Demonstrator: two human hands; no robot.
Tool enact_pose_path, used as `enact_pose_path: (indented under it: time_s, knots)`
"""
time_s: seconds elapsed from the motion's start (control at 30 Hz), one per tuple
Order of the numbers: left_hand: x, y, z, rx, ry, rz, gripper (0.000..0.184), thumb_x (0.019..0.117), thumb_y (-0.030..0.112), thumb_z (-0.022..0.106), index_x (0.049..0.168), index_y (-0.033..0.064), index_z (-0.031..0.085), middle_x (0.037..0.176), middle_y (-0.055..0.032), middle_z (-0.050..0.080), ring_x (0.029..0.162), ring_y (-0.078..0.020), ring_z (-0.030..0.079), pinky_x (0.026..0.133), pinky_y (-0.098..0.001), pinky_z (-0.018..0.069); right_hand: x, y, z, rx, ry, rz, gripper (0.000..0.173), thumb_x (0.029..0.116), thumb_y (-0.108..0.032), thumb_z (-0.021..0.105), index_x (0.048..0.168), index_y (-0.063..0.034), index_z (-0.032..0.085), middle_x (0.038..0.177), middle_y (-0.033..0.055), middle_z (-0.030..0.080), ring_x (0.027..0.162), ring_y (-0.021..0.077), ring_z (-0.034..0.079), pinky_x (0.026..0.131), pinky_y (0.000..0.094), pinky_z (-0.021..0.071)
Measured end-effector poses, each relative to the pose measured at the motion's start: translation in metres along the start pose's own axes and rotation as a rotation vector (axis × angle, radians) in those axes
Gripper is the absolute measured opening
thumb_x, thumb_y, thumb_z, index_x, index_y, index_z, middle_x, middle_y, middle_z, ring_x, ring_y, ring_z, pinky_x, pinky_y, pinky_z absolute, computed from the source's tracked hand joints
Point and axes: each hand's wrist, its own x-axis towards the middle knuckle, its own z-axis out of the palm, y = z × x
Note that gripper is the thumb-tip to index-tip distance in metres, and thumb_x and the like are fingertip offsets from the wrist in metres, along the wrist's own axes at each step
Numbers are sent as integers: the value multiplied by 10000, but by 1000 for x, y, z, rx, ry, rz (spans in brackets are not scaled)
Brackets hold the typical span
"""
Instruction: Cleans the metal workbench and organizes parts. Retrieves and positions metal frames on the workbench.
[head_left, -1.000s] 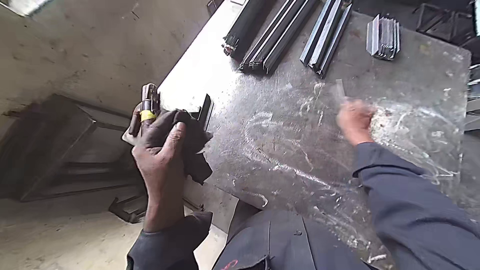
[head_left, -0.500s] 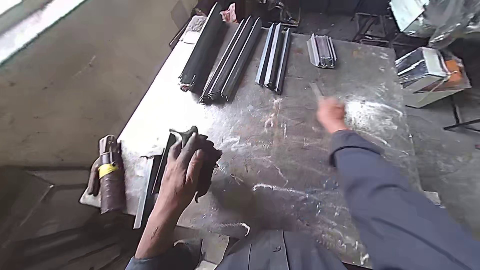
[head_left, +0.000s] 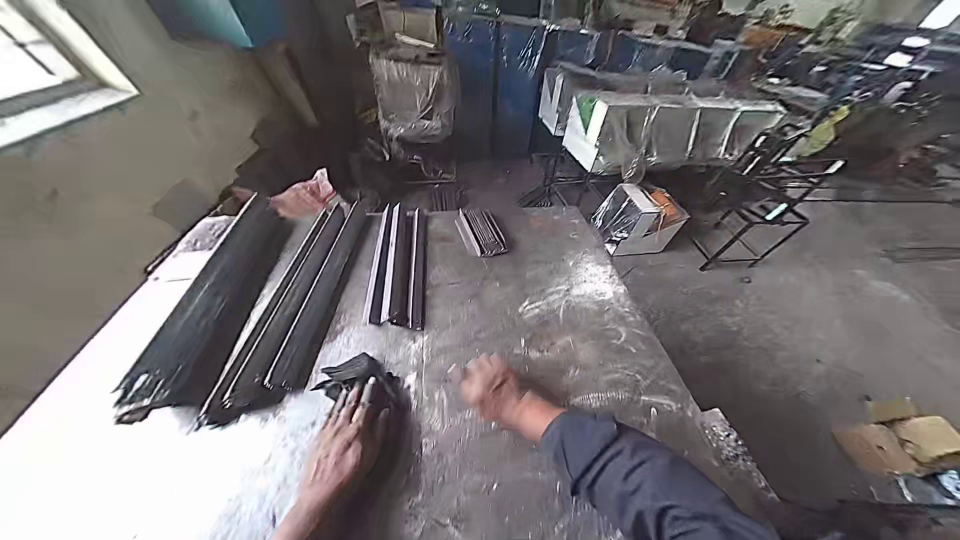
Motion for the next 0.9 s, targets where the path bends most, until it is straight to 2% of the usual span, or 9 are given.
enact_pose_path:
  time_s: [0.1,0.17,0.23,0.37,0.5,0.57,0.7,0.8,0.9]
  knots:
    - [17,40,20,5,-17,24,742,1039,565,300,1576,64,414,1616,-181,420,1514,-343,383,1243,-531,296,-24,164,-23,-23,-207,848,370,980,-263,569,1246,-27,672,1235,269,655,1128,466,638,912,671,512]
    - [30,60,22,29,13,63,744,1031,564,279,1570,72,430,1612,-166,434,1511,-326,393,1241,-525,299,-92,263,-51,-103,-232,1193,367,977,-240,580,1218,17,682,1268,285,644,1164,478,624,927,684,492]
    - [47,71,26,29,63,125,739,1022,550,288,1550,62,460,1582,-178,473,1491,-341,422,1226,-549,311,-146,287,-91,-129,-288,1348,336,979,-184,581,1227,29,657,1291,277,635,1189,452,630,943,645,512]
    - [106,117,35,-56,6,260,716,1032,507,363,1571,38,413,1606,-206,427,1512,-372,378,1251,-581,245,-155,162,-133,-46,-264,877,403,1080,-183,436,1447,-107,581,1381,258,595,1215,444,616,970,618,496]
    - [137,166,57,-6,-144,303,720,1033,494,363,1592,41,363,1640,-189,375,1538,-337,335,1266,-566,190,-204,23,-69,3,-102,-20,341,987,-131,546,1294,-77,683,871,136,689,774,320,689,617,441,567]
    - [159,184,60,19,-163,294,716,1042,493,334,1607,53,332,1658,-177,347,1551,-327,307,1271,-565,159,-199,63,-66,3,-271,283,307,1010,-209,529,1243,-61,663,911,209,684,826,385,701,649,524,571]
    - [177,198,69,63,-209,259,725,1046,530,298,1634,106,285,1693,-151,282,1575,-322,249,1268,-598,125,-217,271,-86,-124,-286,1198,323,936,-197,638,1140,50,681,1243,347,605,1095,548,615,827,738,489]
    - [200,214,79,66,-207,240,740,1037,554,296,1646,135,262,1699,-139,272,1578,-318,239,1262,-618,115,-227,271,-142,-115,-201,1177,336,1059,-204,488,1302,-45,658,1308,288,608,1159,495,621,881,688,505]
    - [228,240,102,41,-188,214,786,1004,599,323,1644,146,270,1685,-147,301,1574,-332,247,1253,-642,121,-256,190,-154,23,7,903,329,1058,-212,521,1299,-55,682,1105,249,677,1014,431,673,853,624,533]
